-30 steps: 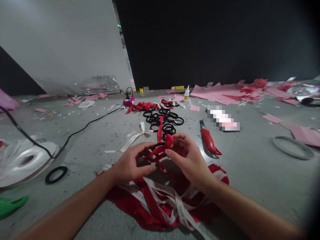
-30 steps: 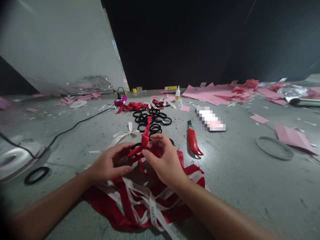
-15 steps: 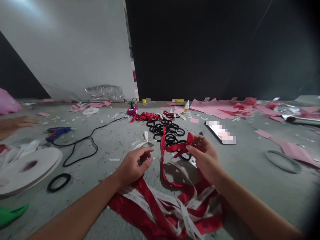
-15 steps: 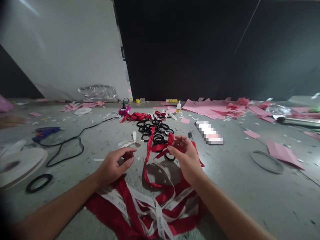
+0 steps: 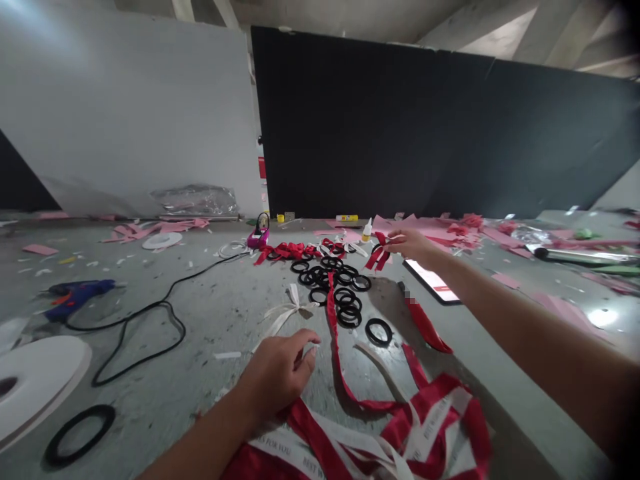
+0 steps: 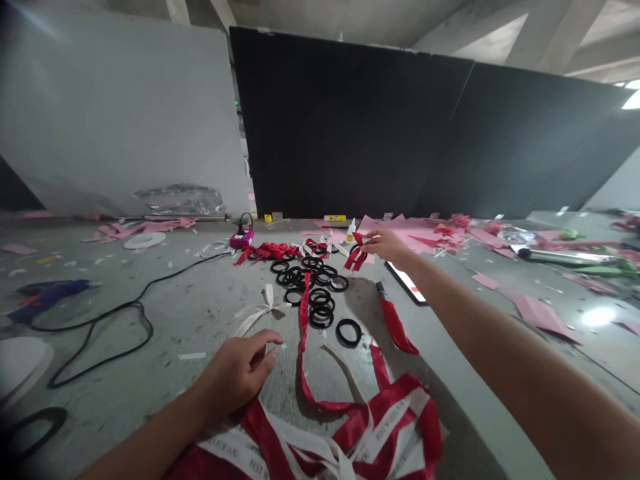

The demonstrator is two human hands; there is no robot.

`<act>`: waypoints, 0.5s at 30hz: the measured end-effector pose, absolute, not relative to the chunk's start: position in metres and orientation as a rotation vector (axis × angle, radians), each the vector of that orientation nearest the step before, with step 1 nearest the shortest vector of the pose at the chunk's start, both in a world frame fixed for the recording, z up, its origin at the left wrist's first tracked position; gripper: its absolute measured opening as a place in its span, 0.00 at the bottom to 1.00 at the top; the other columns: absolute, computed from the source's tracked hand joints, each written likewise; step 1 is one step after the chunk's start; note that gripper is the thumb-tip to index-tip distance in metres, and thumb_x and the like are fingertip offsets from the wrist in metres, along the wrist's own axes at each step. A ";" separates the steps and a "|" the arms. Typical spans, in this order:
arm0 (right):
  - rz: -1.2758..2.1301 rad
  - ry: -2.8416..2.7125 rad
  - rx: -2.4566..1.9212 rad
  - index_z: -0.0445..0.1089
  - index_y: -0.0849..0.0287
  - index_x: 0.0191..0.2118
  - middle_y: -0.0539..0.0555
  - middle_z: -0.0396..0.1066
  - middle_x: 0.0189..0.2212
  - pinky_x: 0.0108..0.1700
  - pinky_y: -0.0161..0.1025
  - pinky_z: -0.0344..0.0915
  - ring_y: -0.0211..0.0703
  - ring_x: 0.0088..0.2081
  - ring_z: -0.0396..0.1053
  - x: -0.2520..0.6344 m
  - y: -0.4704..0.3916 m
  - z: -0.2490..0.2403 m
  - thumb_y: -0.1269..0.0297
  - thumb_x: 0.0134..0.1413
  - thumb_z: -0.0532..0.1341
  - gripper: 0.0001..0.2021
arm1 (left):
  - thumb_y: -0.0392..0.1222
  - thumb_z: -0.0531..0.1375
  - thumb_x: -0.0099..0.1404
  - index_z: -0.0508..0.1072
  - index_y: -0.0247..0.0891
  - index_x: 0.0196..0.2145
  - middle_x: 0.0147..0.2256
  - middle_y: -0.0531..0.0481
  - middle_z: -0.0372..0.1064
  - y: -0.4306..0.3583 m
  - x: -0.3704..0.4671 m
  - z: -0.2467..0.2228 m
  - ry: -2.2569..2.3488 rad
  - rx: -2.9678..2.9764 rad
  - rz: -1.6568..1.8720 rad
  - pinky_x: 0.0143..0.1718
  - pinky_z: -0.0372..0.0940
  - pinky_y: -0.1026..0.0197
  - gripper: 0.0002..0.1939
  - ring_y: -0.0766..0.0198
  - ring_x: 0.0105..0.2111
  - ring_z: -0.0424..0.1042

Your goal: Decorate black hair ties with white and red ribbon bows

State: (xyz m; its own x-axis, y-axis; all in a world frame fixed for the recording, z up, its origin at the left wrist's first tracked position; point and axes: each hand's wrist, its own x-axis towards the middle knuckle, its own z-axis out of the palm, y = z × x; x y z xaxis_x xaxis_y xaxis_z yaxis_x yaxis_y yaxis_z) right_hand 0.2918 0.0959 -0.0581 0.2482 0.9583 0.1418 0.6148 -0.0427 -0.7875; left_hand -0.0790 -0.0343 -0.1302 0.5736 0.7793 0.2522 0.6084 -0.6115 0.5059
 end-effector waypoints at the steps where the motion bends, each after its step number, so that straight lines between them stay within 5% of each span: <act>1: 0.564 -1.528 -1.814 0.68 0.62 0.43 0.54 0.73 0.35 0.32 0.38 0.68 0.40 0.32 0.71 0.294 0.110 -0.052 0.63 0.54 0.66 0.13 | 0.42 0.51 0.67 0.73 0.41 0.45 0.19 0.57 0.63 -0.034 -0.079 -0.131 1.118 2.451 0.643 0.25 0.52 0.62 0.13 0.64 0.20 0.64; 6: 0.515 -1.838 -2.088 0.68 0.60 0.51 0.57 0.69 0.48 0.45 0.47 0.71 0.45 0.44 0.71 0.289 0.175 -0.039 0.61 0.63 0.59 0.14 | 0.41 0.51 0.67 0.72 0.41 0.45 0.19 0.56 0.64 -0.034 -0.080 -0.133 1.084 2.464 0.647 0.25 0.52 0.62 0.13 0.64 0.19 0.64; 15: 0.179 -2.028 -2.227 0.67 0.59 0.52 0.57 0.68 0.51 0.47 0.48 0.70 0.47 0.46 0.70 0.276 0.221 -0.076 0.60 0.63 0.59 0.15 | 0.39 0.51 0.66 0.72 0.43 0.45 0.19 0.56 0.65 -0.031 -0.079 -0.136 1.053 2.423 0.662 0.24 0.51 0.61 0.13 0.63 0.19 0.64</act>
State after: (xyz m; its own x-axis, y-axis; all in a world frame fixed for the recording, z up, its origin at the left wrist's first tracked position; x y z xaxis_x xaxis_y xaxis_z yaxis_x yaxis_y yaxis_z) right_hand 0.2757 0.2209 -0.0761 0.0930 0.9957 -0.0042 0.9810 -0.0923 -0.1709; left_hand -0.0792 -0.0313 -0.1361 0.6009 0.7568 0.2572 0.5594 -0.6280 0.5410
